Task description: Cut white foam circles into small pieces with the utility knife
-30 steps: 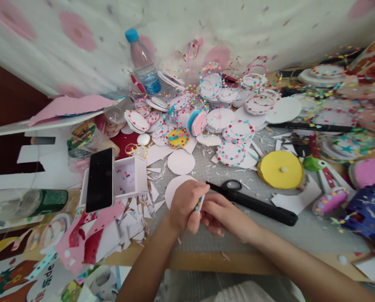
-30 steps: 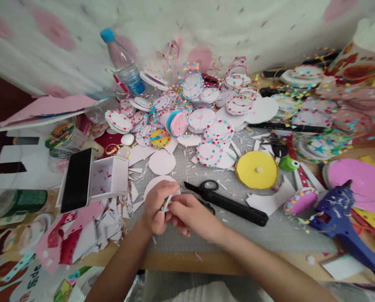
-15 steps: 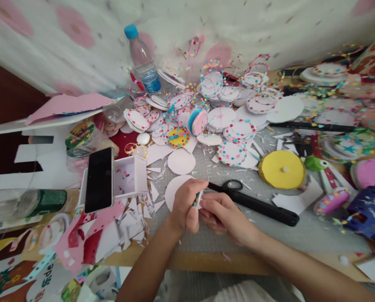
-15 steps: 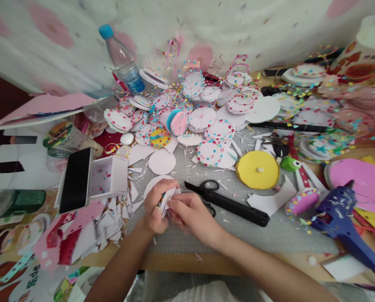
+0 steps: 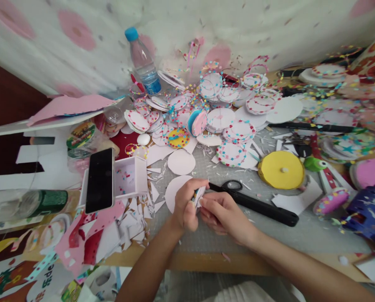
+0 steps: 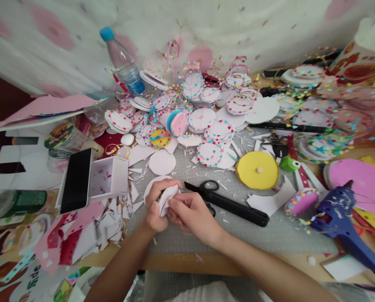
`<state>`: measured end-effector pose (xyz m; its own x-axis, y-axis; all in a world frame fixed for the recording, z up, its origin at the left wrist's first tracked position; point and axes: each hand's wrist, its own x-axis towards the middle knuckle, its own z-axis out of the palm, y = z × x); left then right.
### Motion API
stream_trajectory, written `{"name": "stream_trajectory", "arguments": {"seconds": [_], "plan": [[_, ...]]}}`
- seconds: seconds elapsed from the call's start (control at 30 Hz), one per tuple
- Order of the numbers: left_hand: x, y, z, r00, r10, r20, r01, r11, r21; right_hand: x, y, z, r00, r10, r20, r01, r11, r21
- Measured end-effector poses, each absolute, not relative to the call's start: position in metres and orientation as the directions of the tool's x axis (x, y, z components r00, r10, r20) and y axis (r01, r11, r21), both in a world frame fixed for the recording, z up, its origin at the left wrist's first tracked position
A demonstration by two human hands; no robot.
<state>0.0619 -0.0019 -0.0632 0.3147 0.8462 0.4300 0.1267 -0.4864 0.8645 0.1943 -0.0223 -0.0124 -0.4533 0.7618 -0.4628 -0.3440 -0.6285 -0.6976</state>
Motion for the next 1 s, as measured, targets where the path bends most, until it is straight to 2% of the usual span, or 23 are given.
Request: {"name": "stream_trajectory", "arguments": {"seconds": [0.1, 0.43, 0.67, 0.87, 1.0], "plan": [[0.065, -0.002, -0.058, 0.223, 0.866, 0.447, 0.047, -0.468, 0.883, 0.194, -0.023, -0.013, -0.448, 0.768, -0.458, -0.346, -0.621, -0.704], [0.07, -0.003, -0.05, 0.219, 0.912, 0.346, -0.042, -0.346, 0.937, 0.194, -0.024, -0.014, -0.415, 0.79, -0.451, -0.311, -0.589, -0.745], [0.06, 0.005, -0.04, 0.343, 0.862, 0.374, 0.025, -0.407, 0.913, 0.2, -0.02, -0.013, -0.382, 0.844, -0.377, -0.211, -0.476, -0.854], [0.037, -0.002, 0.001, 0.52, 0.823, 0.23, 0.219, -0.388, 0.895, 0.213, -0.013, -0.008, -0.437, 0.863, -0.252, -0.066, -0.311, -0.948], [0.02, -0.021, 0.016, 0.511, 0.832, 0.213, 0.307, -0.409, 0.859, 0.213, -0.016, -0.004, -0.527, 0.823, -0.214, 0.012, -0.244, -0.97]]}}
